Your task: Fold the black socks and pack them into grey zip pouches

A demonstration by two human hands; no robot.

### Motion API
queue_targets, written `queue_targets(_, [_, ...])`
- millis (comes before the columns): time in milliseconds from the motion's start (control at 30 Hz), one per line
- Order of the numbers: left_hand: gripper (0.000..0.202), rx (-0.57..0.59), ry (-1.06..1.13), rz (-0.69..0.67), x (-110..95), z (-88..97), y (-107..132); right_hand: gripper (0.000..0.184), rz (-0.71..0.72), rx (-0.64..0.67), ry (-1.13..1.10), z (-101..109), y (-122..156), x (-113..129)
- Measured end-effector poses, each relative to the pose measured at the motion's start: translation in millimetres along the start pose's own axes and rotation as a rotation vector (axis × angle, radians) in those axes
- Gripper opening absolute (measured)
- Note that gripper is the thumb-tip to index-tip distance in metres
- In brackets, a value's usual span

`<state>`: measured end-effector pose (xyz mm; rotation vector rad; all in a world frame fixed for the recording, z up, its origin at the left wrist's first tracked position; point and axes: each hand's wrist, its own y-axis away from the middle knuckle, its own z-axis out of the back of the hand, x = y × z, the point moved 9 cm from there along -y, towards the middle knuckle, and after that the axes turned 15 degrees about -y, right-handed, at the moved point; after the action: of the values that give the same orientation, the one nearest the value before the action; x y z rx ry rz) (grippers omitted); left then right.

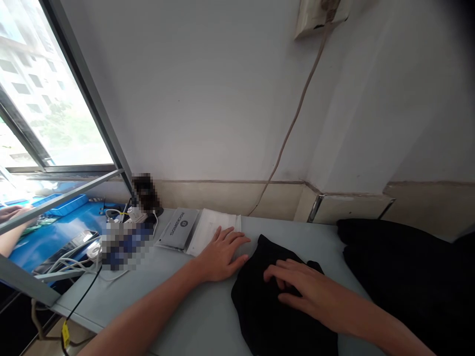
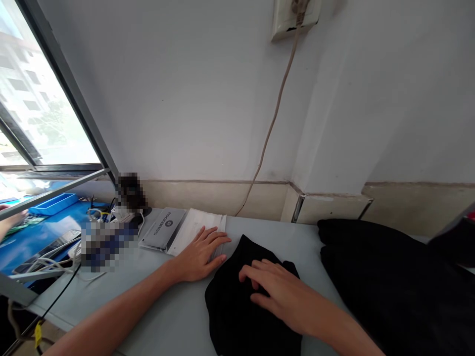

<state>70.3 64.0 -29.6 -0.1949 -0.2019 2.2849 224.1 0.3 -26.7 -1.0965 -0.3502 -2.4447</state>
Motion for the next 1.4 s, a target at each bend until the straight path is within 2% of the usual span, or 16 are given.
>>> queue_targets(100, [0.058, 0.026, 0.006, -0.033, -2, -2.4, 0, 0.030, 0.145, -0.134, 0.158, 3, -4, 0])
queue_targets(200, [0.058, 0.037, -0.012, -0.054, -3, -4.5, 0, 0.033, 0.200, -0.269, 0.259, 6, -7, 4])
queue_targets(300, [0.053, 0.030, -0.024, -0.045, -2, -5.7, 1, 0.028, 0.168, -0.265, 0.274, -4, -9, 8])
queue_targets(433, [0.057, 0.025, -0.008, -0.024, -1, -8.1, 1, 0.017, 0.177, -0.259, 0.322, -16, -11, 13])
queue_targets(567, [0.053, 0.029, 0.002, -0.017, 1, -10.5, 1, 0.026, 0.175, -0.195, 0.110, -13, -12, 16])
queue_targets(733, [0.055, 0.020, -0.009, -0.007, 4, -9.0, 1, 0.032, 0.036, -0.236, -0.195, 22, -8, 13])
queue_targets(800, [0.054, 0.012, -0.008, -0.010, 4, -5.5, 1, 0.035, -0.070, -0.184, -0.327, 32, -4, 2])
queue_targets(900, [0.044, -0.004, -0.012, -0.032, 3, 3.0, 1, 0.039, -0.273, -0.091, -0.515, 43, 5, -27])
queue_targets(967, [0.035, -0.039, -0.027, -0.066, -1, 11.3, 1, 0.041, -0.337, -0.212, -0.574, 63, 10, -49])
queue_targets(1067, [0.030, -0.105, -0.041, -0.133, -12, 22.1, 2, 0.039, -0.279, -0.623, -0.628, 103, 17, -73])
queue_targets(1133, [0.030, -0.134, -0.027, -0.179, -20, 25.7, 3, 0.056, -0.170, -0.816, -0.551, 116, 20, -72])
queue_targets(1167, [0.031, -0.144, -0.013, -0.203, -25, 26.6, 4, 0.065, -0.121, -0.852, -0.471, 117, 19, -67])
queue_targets(1233, [0.032, -0.157, 0.021, -0.247, -35, 27.6, 6, 0.068, -0.074, -0.780, -0.272, 104, 10, -55])
queue_targets(1333, [0.031, -0.136, 0.087, -0.296, -52, 26.0, 9, 0.043, -0.071, -0.544, 0.021, 69, -6, -40])
queue_targets(1400, [0.030, -0.091, 0.138, -0.316, -65, 23.6, 11, 0.034, -0.054, -0.422, 0.195, 50, -12, -34])
